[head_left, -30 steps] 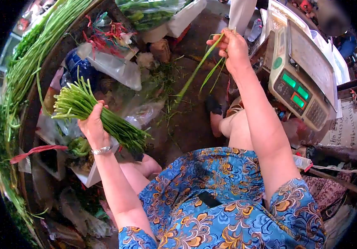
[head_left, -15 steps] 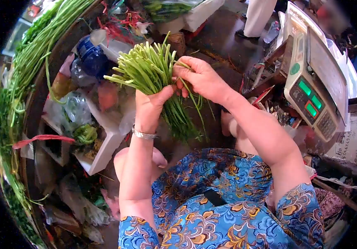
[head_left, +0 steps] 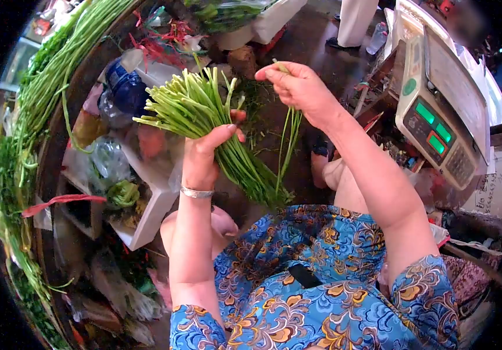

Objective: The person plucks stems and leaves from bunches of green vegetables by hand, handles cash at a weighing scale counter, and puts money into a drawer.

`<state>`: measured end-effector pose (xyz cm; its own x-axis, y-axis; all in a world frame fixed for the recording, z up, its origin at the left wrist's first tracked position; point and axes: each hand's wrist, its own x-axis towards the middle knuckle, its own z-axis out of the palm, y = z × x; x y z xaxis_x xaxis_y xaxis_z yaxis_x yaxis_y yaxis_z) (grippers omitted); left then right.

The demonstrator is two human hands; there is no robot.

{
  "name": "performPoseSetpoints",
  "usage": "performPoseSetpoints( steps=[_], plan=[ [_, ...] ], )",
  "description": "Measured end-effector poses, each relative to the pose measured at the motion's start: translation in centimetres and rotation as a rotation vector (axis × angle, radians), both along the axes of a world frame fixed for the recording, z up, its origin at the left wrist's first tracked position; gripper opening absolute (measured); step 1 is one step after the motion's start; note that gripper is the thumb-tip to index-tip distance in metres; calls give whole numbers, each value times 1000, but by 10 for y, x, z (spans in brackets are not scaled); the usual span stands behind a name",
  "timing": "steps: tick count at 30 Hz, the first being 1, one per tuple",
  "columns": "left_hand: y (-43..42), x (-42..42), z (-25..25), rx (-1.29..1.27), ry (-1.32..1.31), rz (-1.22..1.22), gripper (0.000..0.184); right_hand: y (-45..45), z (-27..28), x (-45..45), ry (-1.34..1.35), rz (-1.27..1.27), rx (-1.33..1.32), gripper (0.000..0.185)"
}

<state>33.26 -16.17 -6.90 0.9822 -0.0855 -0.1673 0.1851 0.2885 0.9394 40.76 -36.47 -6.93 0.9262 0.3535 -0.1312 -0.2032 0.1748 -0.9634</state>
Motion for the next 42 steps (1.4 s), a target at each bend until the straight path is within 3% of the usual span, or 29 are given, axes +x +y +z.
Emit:
performPoseSetpoints(
  steps=[6, 10, 15, 16, 19, 21, 25, 27, 30, 33, 34, 35, 37, 39, 42],
  plan=[
    [-6, -2, -5, 21, 27, -78, 36, 17, 0, -9, 62, 244, -22, 19],
    [-7, 1, -11, 55, 70, -42, 32, 25, -3, -10, 37, 176, 157, 15],
    [-5, 0, -8, 28, 42, 9, 30, 16, -12, 8, -70, 11, -15, 19],
    [-5, 0, -5, 31, 60, 12, 30, 21, -20, 13, -275, -83, -188, 22],
    [-4, -2, -8, 13, 31, 41, 30, 13, -34, 20, -394, -182, -326, 24],
    [-3, -4, -5, 17, 25, 51, 31, 7, -33, 28, -422, -278, -234, 25],
    [4, -6, -5, -7, 55, 81, 32, -13, -23, 39, -440, -471, -387, 28],
    [8, -7, -7, -59, 59, 94, 33, -16, -15, 33, -462, -481, -475, 33],
    [12, -6, -11, -110, 74, 112, 35, -9, -17, 21, -463, -266, -723, 46],
    [11, -6, -11, -103, 101, 120, 36, 7, -21, 10, -310, -38, -408, 46],
    [10, -5, -11, -94, 115, 107, 35, 11, -13, 4, -198, 98, -193, 50],
    [8, -5, -10, -83, 128, 95, 34, 11, -4, 0, -37, 253, -78, 38],
    [1, -6, -7, -91, 150, 105, 36, 20, -8, -4, 82, 312, 133, 24],
    [-7, -5, -8, -60, 107, 154, 36, 19, -9, 1, 94, 268, 149, 21],
    [-2, -1, -13, -105, 117, 55, 36, 20, -10, 9, -37, 100, 94, 30]
  ],
)
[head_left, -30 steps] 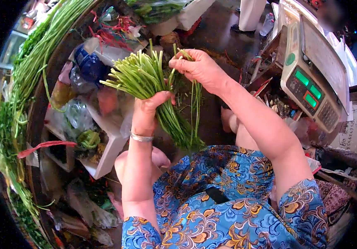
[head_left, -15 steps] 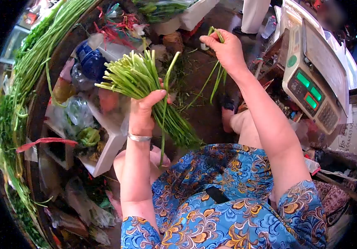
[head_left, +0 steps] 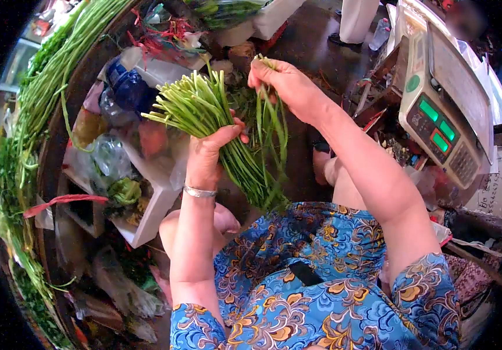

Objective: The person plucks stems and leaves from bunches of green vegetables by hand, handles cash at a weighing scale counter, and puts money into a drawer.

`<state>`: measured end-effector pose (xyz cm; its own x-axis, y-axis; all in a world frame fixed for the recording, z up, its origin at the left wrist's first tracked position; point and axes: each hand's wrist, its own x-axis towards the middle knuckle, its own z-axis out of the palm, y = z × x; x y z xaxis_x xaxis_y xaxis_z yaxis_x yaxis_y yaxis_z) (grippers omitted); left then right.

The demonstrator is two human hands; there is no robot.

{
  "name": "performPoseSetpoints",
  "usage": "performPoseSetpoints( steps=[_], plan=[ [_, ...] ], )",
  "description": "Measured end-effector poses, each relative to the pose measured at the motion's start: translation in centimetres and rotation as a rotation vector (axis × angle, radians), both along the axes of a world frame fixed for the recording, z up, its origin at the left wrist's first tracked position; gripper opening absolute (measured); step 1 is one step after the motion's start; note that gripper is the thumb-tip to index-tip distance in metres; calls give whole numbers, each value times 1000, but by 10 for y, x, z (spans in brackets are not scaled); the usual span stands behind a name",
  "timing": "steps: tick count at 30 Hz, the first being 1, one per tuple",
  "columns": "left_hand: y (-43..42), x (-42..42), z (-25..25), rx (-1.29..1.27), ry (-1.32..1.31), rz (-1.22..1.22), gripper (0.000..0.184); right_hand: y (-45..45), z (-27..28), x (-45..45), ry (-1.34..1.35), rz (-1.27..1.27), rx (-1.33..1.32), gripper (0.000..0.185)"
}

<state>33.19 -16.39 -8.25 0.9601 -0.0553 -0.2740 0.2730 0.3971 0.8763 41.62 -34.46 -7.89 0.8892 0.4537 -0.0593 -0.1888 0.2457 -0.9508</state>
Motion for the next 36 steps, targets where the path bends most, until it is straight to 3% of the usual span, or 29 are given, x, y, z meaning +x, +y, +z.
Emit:
performPoseSetpoints(
  steps=[5, 7, 9, 15, 17, 24, 29, 32, 34, 36],
  plan=[
    [-2, -1, 4, 0, 18, -23, 38, 3, -5, 2, -239, -39, 1, 26],
    [-4, -2, 6, 15, 48, -39, 38, 5, -1, -9, -69, -98, -41, 21],
    [-6, -2, 8, 29, 41, -61, 38, 10, 3, -14, -185, -118, -60, 19],
    [-10, -4, 9, 57, 50, -97, 38, 10, 2, -14, -23, -12, 32, 13],
    [-8, -5, 8, 113, 75, -31, 28, 7, 4, -13, -7, -23, 69, 12],
    [5, -4, 9, 182, -36, -30, 31, -20, -3, 15, 161, -278, 225, 13],
    [22, -8, 10, 169, 9, -23, 35, -49, 0, 30, 77, -389, 302, 22],
    [32, -7, 9, 162, -41, 1, 35, -55, -8, 37, -103, -363, 207, 23],
    [37, -6, 7, 156, -75, 22, 35, -58, -13, 41, -375, -427, -42, 23],
    [41, -6, 7, 192, -80, 101, 35, -57, -15, 41, -385, -545, -195, 22]
  ],
)
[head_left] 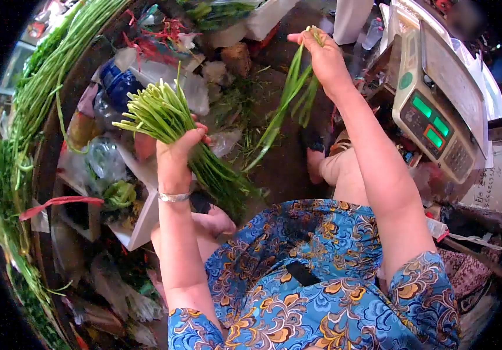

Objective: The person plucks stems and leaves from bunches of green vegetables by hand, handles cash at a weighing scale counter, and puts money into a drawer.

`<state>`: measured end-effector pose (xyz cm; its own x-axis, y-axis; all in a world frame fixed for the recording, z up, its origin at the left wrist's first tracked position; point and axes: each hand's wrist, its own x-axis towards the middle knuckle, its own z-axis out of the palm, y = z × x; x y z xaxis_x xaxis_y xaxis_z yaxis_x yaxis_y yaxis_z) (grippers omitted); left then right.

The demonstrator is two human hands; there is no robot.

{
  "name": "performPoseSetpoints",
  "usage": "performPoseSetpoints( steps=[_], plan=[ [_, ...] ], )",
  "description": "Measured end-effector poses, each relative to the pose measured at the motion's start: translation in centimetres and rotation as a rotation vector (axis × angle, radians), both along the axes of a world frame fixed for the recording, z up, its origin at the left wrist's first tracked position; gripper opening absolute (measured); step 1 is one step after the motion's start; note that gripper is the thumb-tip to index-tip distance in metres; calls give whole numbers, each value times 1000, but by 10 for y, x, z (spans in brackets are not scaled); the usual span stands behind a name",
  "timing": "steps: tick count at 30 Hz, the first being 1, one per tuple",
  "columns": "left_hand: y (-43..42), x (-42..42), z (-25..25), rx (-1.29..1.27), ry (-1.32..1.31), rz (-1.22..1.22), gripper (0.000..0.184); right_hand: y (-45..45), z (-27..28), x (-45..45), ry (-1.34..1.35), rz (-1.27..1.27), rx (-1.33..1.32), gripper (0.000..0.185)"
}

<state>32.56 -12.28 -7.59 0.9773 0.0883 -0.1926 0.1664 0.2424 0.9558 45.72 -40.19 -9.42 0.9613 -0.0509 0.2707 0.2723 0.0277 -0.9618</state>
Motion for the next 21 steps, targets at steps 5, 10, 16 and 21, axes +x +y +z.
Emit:
performPoseSetpoints(
  steps=[5, 10, 16, 21],
  plan=[
    [-6, 0, 11, -84, 6, -79, 36, 14, 5, -15, 278, 215, 304, 19],
    [-25, -3, 7, -148, 37, -247, 42, 47, 13, -35, 416, 437, 228, 21],
    [-41, -2, 6, -111, 54, -289, 38, 69, 7, -46, 555, 709, 456, 15],
    [-41, -1, 4, -74, 143, -210, 24, 68, 7, -43, 513, 601, 408, 7]
  ],
)
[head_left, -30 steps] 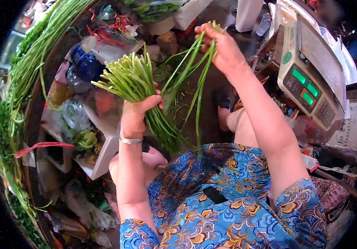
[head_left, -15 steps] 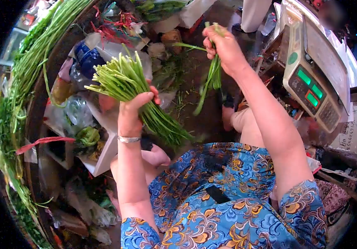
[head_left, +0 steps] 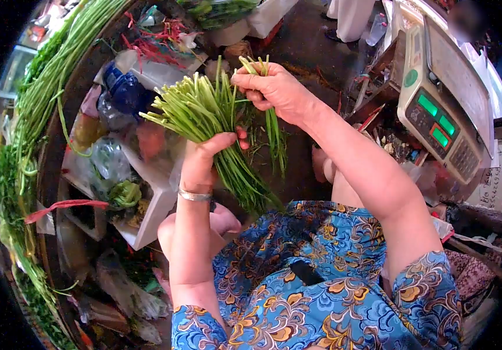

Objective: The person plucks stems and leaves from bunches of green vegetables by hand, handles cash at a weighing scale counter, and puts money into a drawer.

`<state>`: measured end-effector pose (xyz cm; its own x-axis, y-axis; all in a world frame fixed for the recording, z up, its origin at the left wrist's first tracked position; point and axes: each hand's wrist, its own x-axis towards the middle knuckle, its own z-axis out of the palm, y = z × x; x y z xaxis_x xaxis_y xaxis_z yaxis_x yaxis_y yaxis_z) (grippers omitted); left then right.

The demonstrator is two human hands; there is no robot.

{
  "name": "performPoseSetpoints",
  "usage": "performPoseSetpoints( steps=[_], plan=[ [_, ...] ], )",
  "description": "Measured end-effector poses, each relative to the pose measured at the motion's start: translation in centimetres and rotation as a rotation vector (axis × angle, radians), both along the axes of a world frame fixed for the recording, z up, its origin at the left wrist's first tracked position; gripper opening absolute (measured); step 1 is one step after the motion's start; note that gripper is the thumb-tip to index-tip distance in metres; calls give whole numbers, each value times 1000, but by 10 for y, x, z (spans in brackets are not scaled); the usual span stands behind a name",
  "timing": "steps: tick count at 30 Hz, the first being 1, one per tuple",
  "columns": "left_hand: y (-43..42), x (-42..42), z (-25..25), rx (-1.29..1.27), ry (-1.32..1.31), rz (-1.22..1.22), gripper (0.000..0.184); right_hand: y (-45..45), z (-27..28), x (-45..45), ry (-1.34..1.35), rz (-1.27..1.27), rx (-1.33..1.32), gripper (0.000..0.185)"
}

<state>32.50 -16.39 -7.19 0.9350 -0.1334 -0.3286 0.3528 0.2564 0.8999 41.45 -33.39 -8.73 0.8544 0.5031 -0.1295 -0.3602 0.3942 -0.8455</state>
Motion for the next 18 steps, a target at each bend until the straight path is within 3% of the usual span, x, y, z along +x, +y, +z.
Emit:
performPoseSetpoints(
  steps=[12, 18],
  plan=[
    [8, 0, -2, -15, -35, 69, 24, -2, 9, -5, -69, -196, -126, 8],
    [13, 0, -5, 60, 7, 105, 25, -14, 14, 7, -6, -349, -1, 10]
  ],
)
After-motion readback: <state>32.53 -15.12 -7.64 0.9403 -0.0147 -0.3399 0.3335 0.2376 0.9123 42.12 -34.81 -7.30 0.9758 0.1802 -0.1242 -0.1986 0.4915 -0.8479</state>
